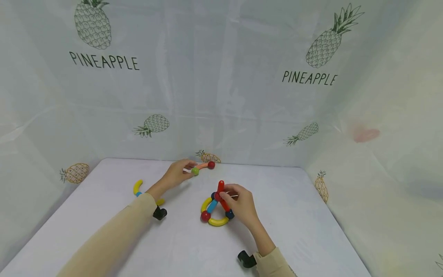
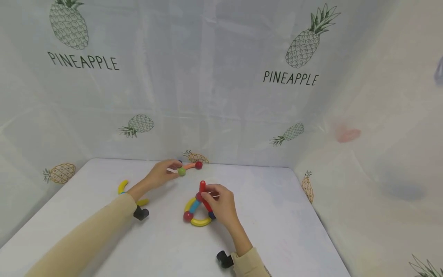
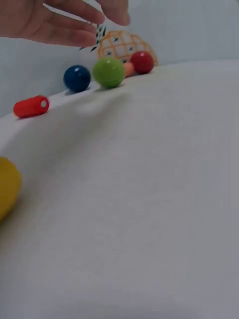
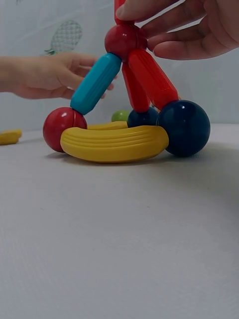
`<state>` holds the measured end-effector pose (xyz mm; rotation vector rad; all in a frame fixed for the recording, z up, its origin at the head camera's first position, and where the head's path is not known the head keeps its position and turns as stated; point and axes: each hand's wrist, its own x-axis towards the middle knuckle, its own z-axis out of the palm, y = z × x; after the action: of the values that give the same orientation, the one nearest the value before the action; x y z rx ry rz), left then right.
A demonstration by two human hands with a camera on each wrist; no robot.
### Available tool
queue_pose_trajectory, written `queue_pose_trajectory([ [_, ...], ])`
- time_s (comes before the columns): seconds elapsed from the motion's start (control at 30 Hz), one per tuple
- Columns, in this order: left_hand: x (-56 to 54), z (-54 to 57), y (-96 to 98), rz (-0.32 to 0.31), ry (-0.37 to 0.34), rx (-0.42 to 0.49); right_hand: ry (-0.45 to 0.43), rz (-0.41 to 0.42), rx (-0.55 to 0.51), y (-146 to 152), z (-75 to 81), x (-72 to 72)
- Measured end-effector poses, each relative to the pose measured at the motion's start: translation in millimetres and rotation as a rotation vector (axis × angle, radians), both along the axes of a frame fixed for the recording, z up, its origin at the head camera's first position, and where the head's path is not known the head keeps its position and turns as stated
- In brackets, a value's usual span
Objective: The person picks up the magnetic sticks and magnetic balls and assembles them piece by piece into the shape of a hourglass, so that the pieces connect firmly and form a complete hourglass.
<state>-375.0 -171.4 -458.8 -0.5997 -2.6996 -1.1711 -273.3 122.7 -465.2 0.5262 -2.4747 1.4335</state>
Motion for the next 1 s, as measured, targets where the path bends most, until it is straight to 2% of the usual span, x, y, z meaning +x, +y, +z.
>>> queue_pose_trajectory([
  [0.13, -10.8, -1.9, -3.5, -0.05, -0.051, -0.078, 0.0, 0.004, -0.012, 0.9, -0.1, -0.7],
  [0.27, -16.7, -5.7, -3.0, -0.076, -0.129, -0.177, -0.006, 0.004, -0.02, 0.5, -0.2, -0.8],
  [0.33, -17.5, -8.1, -2.8, -0.077, -0.142, -0.23, -0.011, 0.005, -0.019, 0.2, -0.4, -0.7],
  [0.43, -18.5, -12.1, -2.6, -0.082, -0.122, -0.272, -0.019, 0.006, -0.019, 0.2, -0.6, -0.4],
  [0.57, -18.1, -17.2, -6.3, -0.078, -0.08, -0.268, -0.02, 0.0, -0.016, 0.2, -0.7, 0.1],
  [0.77, -15.9, -21.8, -18.0, -0.048, -0.082, -0.248, -0.02, 0.0, -0.018, -0.1, -1.0, 0.2],
  [1.0, -9.5, -24.6, -33.5, -0.059, -0.087, -0.314, -0.014, 0.006, -0.022, -0.5, -1.3, -0.7],
])
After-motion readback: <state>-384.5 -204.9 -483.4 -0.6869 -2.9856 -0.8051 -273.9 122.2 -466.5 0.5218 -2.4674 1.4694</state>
